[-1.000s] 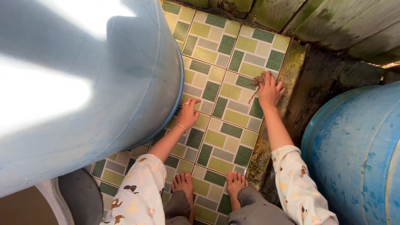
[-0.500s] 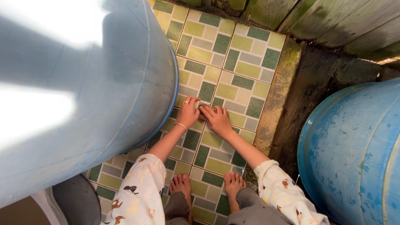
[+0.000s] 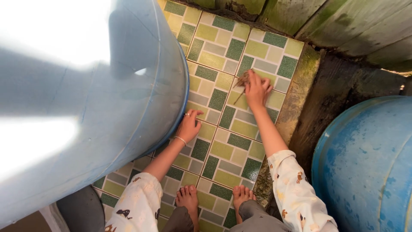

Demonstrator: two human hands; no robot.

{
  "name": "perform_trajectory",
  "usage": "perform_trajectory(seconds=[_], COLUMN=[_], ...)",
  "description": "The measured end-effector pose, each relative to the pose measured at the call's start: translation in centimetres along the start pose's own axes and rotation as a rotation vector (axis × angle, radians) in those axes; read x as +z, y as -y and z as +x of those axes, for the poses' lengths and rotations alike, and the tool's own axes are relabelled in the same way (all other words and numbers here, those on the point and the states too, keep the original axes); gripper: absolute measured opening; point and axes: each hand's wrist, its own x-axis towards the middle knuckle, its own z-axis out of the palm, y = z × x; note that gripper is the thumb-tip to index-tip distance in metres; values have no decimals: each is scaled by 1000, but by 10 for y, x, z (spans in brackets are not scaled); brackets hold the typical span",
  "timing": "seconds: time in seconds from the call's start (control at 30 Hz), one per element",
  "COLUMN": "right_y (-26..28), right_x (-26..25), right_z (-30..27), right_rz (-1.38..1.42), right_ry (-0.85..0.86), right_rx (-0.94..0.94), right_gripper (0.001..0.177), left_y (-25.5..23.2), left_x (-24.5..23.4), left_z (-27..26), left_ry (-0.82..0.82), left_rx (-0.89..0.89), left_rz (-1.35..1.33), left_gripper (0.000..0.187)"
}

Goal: Scrubbing and cleaning a tiled floor using a cloth and water.

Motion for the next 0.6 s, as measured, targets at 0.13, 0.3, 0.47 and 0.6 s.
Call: perform_trajectory(seconds=[0.13,0.3,0.47,0.6], right_y=[38,91,156,174], right_x=[5,56,56,39], right_z=[28,53,43,6], right_rz=[25,104,101,158], right_ry=[-11,125,196,196], right_rx=[77,-105,-340,-548], right_gripper=[60,63,59,51], left_y=[2,4,1,5], left_x=[-1,-1,-7,-5], left_z=[-22,-28,-34,-36], left_ry=[14,9,5,-13], left_rx=[-36,-47,-74,-57], left_rz=[-9,-118,-132,-151], left_gripper=[35,34,31,26])
